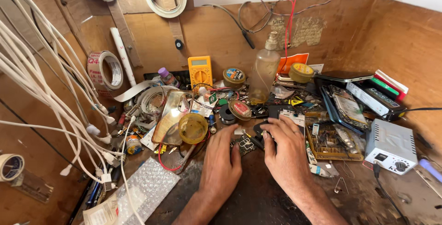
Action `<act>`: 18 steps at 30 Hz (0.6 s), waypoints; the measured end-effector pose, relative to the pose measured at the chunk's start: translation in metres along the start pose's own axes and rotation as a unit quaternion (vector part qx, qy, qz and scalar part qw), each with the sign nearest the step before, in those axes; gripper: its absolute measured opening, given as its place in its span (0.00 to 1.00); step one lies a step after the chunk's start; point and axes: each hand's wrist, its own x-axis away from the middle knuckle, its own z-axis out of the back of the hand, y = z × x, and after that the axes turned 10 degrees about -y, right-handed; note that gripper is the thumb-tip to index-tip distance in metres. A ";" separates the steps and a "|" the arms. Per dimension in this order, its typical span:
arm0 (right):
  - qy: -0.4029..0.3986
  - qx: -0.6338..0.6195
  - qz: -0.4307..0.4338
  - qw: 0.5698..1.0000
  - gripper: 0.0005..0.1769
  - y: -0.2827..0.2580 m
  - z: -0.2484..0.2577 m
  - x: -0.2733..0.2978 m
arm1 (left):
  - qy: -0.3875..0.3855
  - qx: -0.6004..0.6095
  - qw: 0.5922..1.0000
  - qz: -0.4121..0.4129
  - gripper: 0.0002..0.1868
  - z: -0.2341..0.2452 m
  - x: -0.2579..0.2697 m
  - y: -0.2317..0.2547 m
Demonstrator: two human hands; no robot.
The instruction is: The person uses a hot air gun to heat a small circuit board on a cluttered workbench. They then apply a liquid from a bottle onto a tool and use it to work on the board's surface, followed by using a small brush to clean or apply material to the components.
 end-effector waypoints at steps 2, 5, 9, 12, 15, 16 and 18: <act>-0.008 0.015 -0.021 1.000 0.10 0.003 -0.006 0.004 | 0.008 -0.029 1.000 -0.007 0.27 -0.001 0.006 -0.001; -0.017 0.049 -0.042 0.998 0.10 0.004 -0.008 0.006 | -0.016 -0.076 0.997 0.016 0.29 -0.003 0.003 -0.001; -0.028 0.069 -0.045 0.996 0.10 -0.002 -0.009 0.014 | -0.064 -0.079 0.993 0.065 0.36 -0.005 0.002 -0.004; -0.039 0.080 -0.049 0.995 0.10 -0.009 -0.005 0.019 | -0.055 -0.085 0.993 0.056 0.38 -0.007 0.004 -0.006; -0.066 0.097 -0.071 0.991 0.12 -0.016 -0.001 0.020 | -0.061 -0.083 0.992 0.069 0.38 -0.007 0.006 -0.007; -0.077 0.103 -0.080 0.988 0.13 -0.017 -0.001 0.019 | -0.067 -0.087 0.991 0.078 0.39 -0.007 0.005 -0.007; -0.080 0.112 -0.081 0.987 0.14 -0.018 -0.001 0.021 | -0.069 -0.098 0.989 0.086 0.39 -0.006 0.006 -0.006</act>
